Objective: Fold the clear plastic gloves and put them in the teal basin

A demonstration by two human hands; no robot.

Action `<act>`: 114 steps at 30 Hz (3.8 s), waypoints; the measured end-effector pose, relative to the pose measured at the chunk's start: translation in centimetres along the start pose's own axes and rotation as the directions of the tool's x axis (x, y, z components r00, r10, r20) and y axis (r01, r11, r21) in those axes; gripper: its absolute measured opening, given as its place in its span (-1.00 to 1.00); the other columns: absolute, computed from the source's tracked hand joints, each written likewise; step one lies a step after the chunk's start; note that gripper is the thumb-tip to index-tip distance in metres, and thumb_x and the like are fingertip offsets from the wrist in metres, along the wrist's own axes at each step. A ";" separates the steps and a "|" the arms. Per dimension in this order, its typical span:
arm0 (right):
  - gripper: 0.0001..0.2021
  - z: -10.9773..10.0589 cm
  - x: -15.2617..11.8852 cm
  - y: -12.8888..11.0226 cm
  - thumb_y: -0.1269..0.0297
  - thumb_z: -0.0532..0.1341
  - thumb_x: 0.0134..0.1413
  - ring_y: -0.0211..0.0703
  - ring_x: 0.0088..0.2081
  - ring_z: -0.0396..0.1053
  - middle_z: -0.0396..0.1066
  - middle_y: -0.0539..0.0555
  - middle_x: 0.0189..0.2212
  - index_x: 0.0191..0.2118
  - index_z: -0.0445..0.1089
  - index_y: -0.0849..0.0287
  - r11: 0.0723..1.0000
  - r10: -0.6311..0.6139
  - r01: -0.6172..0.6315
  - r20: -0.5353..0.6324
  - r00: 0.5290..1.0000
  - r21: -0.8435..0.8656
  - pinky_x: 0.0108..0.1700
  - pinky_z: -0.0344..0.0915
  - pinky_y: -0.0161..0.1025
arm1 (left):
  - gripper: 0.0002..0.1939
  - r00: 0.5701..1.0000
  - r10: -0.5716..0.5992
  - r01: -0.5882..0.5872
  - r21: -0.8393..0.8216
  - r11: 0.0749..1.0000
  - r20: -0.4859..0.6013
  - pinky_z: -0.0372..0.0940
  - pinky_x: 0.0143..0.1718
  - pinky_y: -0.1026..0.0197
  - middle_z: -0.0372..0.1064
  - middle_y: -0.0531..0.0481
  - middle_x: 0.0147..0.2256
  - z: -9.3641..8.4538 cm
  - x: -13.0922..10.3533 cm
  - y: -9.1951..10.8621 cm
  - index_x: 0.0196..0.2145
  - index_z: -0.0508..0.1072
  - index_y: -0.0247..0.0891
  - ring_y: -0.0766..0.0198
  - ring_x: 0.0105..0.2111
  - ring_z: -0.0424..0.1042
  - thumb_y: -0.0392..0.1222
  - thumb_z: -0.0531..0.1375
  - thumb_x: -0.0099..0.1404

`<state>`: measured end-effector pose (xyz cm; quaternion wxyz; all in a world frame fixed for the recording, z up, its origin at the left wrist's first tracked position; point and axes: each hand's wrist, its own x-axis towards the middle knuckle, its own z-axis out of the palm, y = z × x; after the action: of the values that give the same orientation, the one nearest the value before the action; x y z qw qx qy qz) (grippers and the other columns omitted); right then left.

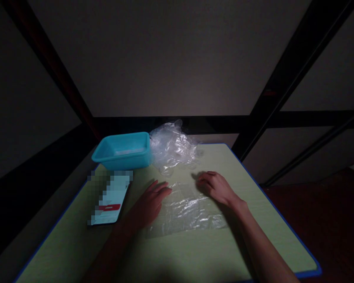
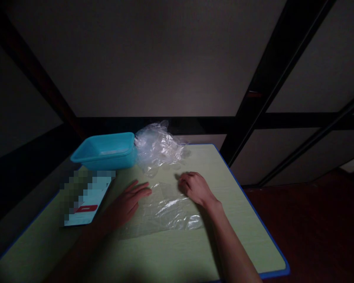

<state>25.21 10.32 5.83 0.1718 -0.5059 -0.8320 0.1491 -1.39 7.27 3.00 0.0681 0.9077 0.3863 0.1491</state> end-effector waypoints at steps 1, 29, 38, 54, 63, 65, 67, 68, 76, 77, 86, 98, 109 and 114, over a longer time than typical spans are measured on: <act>-0.77 0.0 0.0 0.0 0.48 0.03 0.03 -0.04 -0.24 0.36 0.48 0.13 -0.34 -0.34 0.43 0.21 1.000 -0.007 0.007 0.005 1.000 -0.020 -0.17 0.17 -0.22 | -0.42 1.000 0.007 -0.007 0.025 1.000 0.012 0.01 0.19 -0.10 0.30 -0.17 0.07 -0.1 -0.1 0.2 0.03 0.30 -0.33 0.18 0.15 0.17 -0.58 -0.10 0.07; -0.50 0.6 0.1 -1.0 0.59 -0.01 -0.03 0.01 -0.05 0.38 0.39 0.23 0.00 0.08 0.25 0.21 0.987 -0.093 0.102 0.074 0.993 -0.126 -0.01 0.24 -0.07 | -0.47 0.987 0.155 -0.157 0.111 0.981 0.027 0.06 0.17 -0.01 0.42 -0.03 -0.06 -0.5 -1.8 4.1 -0.01 0.33 -0.22 0.21 0.09 0.24 -0.58 -0.05 0.13; -0.45 1.7 1.2 -1.1 0.62 0.00 -0.06 0.02 0.05 0.30 0.32 0.28 0.06 0.12 0.21 0.29 0.981 -0.153 0.166 0.122 0.981 -0.104 0.07 0.19 -0.07 | -0.54 0.989 0.140 -0.144 0.097 0.985 0.041 0.04 0.17 0.05 0.40 -0.08 -0.07 0.4 -1.5 7.6 0.03 0.27 -0.27 0.18 0.00 0.31 -0.49 -0.01 0.18; -0.30 -1.1 -7.9 1.7 0.69 -0.08 -0.18 0.00 0.16 0.17 0.20 0.18 0.16 0.17 0.16 0.18 0.994 -0.039 0.044 0.056 0.998 -0.097 0.19 0.05 0.18 | -0.30 1.000 0.002 0.000 0.075 0.997 -0.023 0.16 0.11 -0.03 0.35 -0.07 0.02 0.7 -5.1 1.7 0.08 0.29 -0.20 0.16 0.05 0.26 -0.59 -0.07 -0.02; -0.35 -0.1 -8.5 3.0 0.66 -0.07 -0.13 0.03 0.11 0.25 0.27 0.22 0.11 0.15 0.19 0.22 0.987 -0.035 0.038 0.022 0.999 -0.157 0.14 0.15 0.18 | -0.29 0.995 0.025 -0.019 0.065 0.998 -0.097 0.18 0.11 -0.01 0.35 -0.07 0.01 1.1 -5.8 2.2 0.07 0.28 -0.22 0.19 0.05 0.27 -0.63 -0.09 -0.03; -0.37 -0.2 -8.3 3.1 0.65 -0.07 -0.13 0.06 0.10 0.26 0.27 0.25 0.10 0.14 0.20 0.26 0.985 -0.043 0.046 0.021 0.999 -0.165 0.13 0.15 0.20 | -0.30 0.994 0.028 -0.021 0.065 0.998 -0.109 0.17 0.11 -0.02 0.36 -0.07 0.00 1.2 -5.9 2.2 0.07 0.28 -0.22 0.19 0.04 0.28 -0.63 -0.10 -0.02; -0.40 -0.3 -8.2 3.1 0.64 -0.07 -0.11 0.09 0.10 0.26 0.28 0.30 0.09 0.13 0.21 0.33 0.982 -0.040 0.045 0.030 0.999 -0.186 0.13 0.15 0.22 | -0.30 0.993 0.017 -0.010 0.065 0.998 -0.113 0.18 0.11 -0.02 0.36 -0.07 -0.01 1.5 -6.0 2.2 0.07 0.28 -0.22 0.20 0.03 0.28 -0.63 -0.10 -0.01; -0.40 -0.4 -8.2 3.0 0.64 -0.08 -0.11 0.09 0.10 0.27 0.28 0.32 0.09 0.13 0.21 0.35 0.979 -0.038 0.044 0.037 0.999 -0.199 0.13 0.15 0.22 | -0.30 0.994 0.013 -0.006 0.063 0.998 -0.111 0.18 0.11 -0.02 0.37 -0.07 -0.01 1.6 -6.1 2.2 0.07 0.28 -0.22 0.20 0.02 0.29 -0.63 -0.10 -0.01; -0.38 -0.4 -8.4 3.0 0.66 -0.10 -0.14 0.05 0.08 0.29 0.30 0.28 0.08 0.13 0.21 0.31 0.961 -0.013 0.022 0.034 0.999 -0.277 0.12 0.17 0.18 | -0.29 0.997 -0.039 0.041 0.036 0.998 -0.061 0.15 0.13 -0.04 0.36 -0.07 0.00 1.1 -6.3 2.2 0.08 0.29 -0.23 0.18 0.02 0.29 -0.62 -0.09 0.00; -0.38 -0.4 -8.5 3.0 0.66 -0.09 -0.14 0.06 0.08 0.29 0.29 0.29 0.09 0.13 0.21 0.32 0.960 -0.012 0.021 0.034 0.999 -0.281 0.12 0.17 0.19 | -0.30 0.998 -0.042 0.043 0.031 0.999 -0.040 0.15 0.13 -0.03 0.37 -0.08 0.00 0.9 -6.3 2.2 0.08 0.29 -0.24 0.19 0.02 0.30 -0.62 -0.09 0.00; -0.38 -0.3 -8.4 3.1 0.64 -0.07 -0.16 0.01 0.01 0.36 0.35 0.22 0.04 0.11 0.24 0.24 0.972 -0.038 0.035 -0.010 0.999 -0.231 0.10 0.23 0.13 | -0.31 0.997 -0.077 0.078 0.063 0.995 -0.015 0.21 0.11 0.03 0.32 -0.04 0.06 1.1 -7.7 1.6 0.11 0.27 -0.20 0.20 0.06 0.28 -0.59 -0.09 0.04; -0.33 -0.1 -8.5 3.0 0.67 -0.06 -0.20 0.00 0.12 0.24 0.28 0.19 0.11 0.12 0.23 0.21 0.983 -0.056 0.055 0.001 0.998 -0.173 0.15 0.14 0.16 | -0.35 0.997 0.026 -0.017 0.128 0.992 -0.071 0.22 0.09 0.05 0.37 -0.02 0.02 0.9 -8.9 2.1 0.05 0.32 -0.18 0.22 0.05 0.29 -0.60 -0.08 0.05; -0.40 -0.7 -6.8 2.8 0.66 -0.06 -0.10 0.01 0.06 0.31 0.29 0.25 0.09 0.12 0.21 0.24 0.964 -0.055 0.069 0.059 0.997 -0.256 0.12 0.18 0.13 | -0.35 0.994 0.106 -0.105 0.058 0.993 -0.021 0.23 0.09 0.04 0.40 -0.08 -0.03 -0.3 -8.3 5.0 0.06 0.30 -0.23 0.18 0.03 0.30 -0.58 -0.07 0.03; -0.41 -0.7 -5.6 2.8 0.67 -0.05 -0.11 0.02 0.04 0.33 0.29 0.26 0.10 0.11 0.22 0.27 0.958 -0.070 0.088 0.075 0.995 -0.273 0.12 0.19 0.11 | -0.58 0.983 0.178 -0.178 -0.004 0.984 0.041 0.23 0.08 0.07 0.43 -0.10 -0.09 -1.4 -7.4 7.6 0.01 0.32 -0.24 0.19 -0.04 0.36 -0.47 -0.04 0.24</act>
<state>30.12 6.60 4.48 0.0783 -0.4864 -0.8693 0.0410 -1.53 -3.30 4.52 0.0626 0.9414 0.3023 0.1359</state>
